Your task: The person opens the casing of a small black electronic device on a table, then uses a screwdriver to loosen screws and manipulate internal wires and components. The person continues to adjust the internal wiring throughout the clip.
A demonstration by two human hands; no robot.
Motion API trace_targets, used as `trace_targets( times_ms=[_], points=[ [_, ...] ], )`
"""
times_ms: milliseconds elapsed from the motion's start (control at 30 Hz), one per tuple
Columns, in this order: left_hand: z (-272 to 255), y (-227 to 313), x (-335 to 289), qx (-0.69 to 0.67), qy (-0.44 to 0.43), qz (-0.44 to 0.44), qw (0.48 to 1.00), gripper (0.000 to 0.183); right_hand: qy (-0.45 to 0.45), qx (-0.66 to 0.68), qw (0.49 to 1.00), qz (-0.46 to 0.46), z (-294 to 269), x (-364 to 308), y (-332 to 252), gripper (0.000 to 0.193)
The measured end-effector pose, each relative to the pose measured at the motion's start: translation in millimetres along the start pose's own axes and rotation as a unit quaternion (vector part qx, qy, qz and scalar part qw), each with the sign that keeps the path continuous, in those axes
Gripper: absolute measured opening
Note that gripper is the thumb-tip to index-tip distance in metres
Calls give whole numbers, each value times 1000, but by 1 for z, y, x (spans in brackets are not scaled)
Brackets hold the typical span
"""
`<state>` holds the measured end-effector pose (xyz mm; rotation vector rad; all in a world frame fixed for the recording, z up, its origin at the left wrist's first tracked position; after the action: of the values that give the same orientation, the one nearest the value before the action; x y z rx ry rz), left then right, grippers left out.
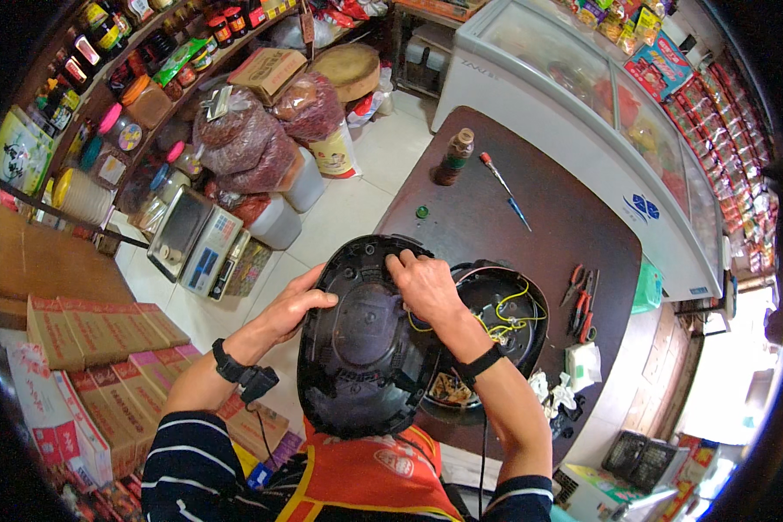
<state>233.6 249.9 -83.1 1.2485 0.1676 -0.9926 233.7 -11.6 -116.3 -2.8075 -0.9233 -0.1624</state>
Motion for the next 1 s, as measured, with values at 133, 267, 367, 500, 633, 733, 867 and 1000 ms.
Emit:
trace_targets(
  times_ms=[133, 267, 367, 500, 633, 733, 867, 1000],
  points=[
    [-2, -3, 1, 3, -7, 4, 1000, 74, 28, -22, 999, 1, 4, 3, 1, 17],
    [-8, -7, 4, -7, -7, -7, 1000, 72, 97, -19, 995, -14, -3, -5, 2, 16],
    [-12, -9, 5, -30, -3, -24, 999, 72, 144, 50, 988, 37, -17, -29, 4, 13],
    [-14, -11, 6, -43, -17, -15, 999, 72, 226, 298, 912, 168, -45, -103, 11, 8],
    [-21, -16, 8, -23, 24, -36, 999, 68, 283, 525, 702, 388, -46, -215, 8, 9],
    [-31, -25, 10, -14, 138, -34, 990, 64, 387, 531, 589, 470, -32, -313, 6, 13],
    [-45, -26, 15, -12, 144, -89, 986, 58, 442, 473, 512, 565, -4, -421, -8, 31],
    [-50, -20, 18, -1, 148, -69, 987, 49, 399, 408, 556, 604, 18, -487, -22, 39]
  ],
)
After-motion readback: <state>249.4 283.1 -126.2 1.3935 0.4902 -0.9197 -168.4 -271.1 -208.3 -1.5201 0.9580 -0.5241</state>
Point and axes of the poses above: each hand's wrist, its own x-axis towards the middle knuckle, its own z-axis out of the palm, y = z × x, the point moved 2 cm from there along x, towards the middle knuckle, and after that the axes turned 10 degrees about -z, right-handed, at the moved point
